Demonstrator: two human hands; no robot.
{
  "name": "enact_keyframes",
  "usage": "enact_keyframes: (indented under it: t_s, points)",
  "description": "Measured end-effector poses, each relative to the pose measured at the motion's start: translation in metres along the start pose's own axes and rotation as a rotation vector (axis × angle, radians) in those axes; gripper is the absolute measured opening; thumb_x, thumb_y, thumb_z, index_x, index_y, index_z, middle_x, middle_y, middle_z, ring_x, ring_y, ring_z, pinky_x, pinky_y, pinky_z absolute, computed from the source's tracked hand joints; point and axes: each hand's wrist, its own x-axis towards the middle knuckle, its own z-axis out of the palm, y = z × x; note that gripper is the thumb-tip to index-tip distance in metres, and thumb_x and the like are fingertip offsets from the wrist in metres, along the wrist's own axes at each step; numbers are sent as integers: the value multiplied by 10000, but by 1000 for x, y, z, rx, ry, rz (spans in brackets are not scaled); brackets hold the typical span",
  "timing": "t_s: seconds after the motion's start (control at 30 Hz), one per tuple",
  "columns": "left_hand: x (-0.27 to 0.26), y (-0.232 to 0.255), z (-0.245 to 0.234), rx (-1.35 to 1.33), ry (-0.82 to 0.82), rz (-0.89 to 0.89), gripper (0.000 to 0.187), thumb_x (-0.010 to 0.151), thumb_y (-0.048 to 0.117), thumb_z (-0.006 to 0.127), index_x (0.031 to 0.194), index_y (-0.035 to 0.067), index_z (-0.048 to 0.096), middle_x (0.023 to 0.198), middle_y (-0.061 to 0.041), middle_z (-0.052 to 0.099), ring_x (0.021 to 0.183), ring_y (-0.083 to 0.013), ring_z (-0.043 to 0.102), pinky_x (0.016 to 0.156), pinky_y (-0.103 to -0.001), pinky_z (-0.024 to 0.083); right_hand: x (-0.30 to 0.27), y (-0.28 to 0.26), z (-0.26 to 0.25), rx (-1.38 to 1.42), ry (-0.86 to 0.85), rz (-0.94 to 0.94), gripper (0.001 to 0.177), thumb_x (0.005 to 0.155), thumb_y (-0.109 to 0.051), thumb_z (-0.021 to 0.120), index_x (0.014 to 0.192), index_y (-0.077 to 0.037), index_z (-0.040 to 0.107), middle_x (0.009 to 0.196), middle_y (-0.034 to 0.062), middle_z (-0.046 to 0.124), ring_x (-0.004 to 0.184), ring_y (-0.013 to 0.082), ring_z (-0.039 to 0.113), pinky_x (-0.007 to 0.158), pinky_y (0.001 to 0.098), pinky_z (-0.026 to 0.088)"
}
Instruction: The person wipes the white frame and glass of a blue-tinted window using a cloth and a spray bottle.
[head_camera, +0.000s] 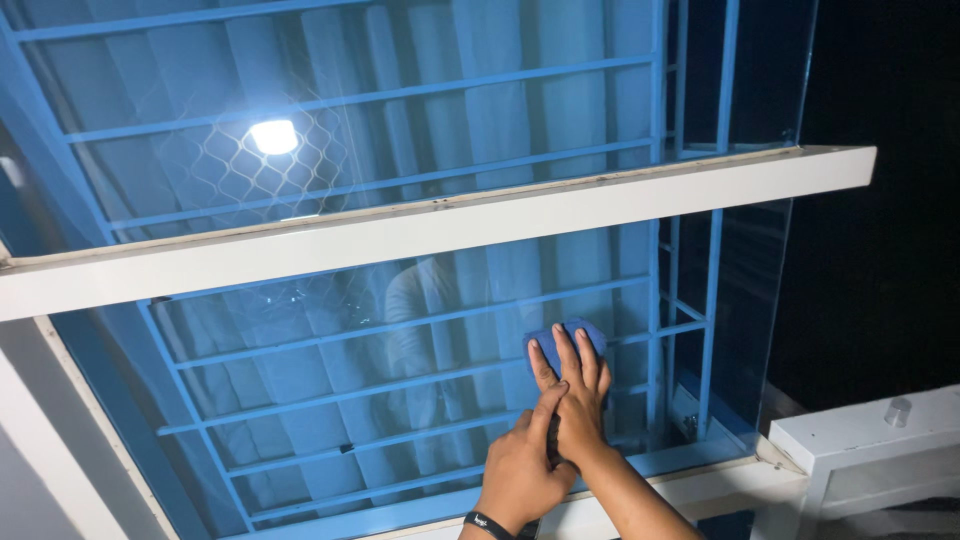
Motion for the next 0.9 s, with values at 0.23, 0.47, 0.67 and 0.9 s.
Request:
enact_keyframes:
  t_s: [0.23,0.47,0.67,0.9]
  points:
    - [-9,-12,-34,-9,54,-37,909,649,97,690,1509,237,432,977,-158,677,810,-393,686,701,-498,553,22,-35,12,0,24,-103,763,786,-330,639,1522,-234,461,1609,151,333,1480,424,253,1129,660,164]
    - [-14,-22,-58,-37,85,-136,929,629,95,676,1510,235,419,1015,-141,680,799,-365,695,713,-473,565,39,-55,24,-35,-16,-219,730,810,-352,637,1518,-258,486,1606,127,371,1478,392,287,1120,652,187]
    - [-10,-21,-47,-89,112,-122,938,626,97,669,1518,206,404,1076,-150,695,840,-361,704,743,-459,569,45,-45,17,-12,-74,-278,682,830,-334,633,1499,-301,509,1606,114,371,1482,372,288,1135,642,185]
    - [1,-11,-33,-97,97,-129,962,620,110,678,1531,201,384,1090,-157,700,848,-363,710,763,-460,573,51,-25,3,35,-108,-311,584,914,-283,582,1493,-326,517,1624,107,354,1493,357,283,1169,592,191]
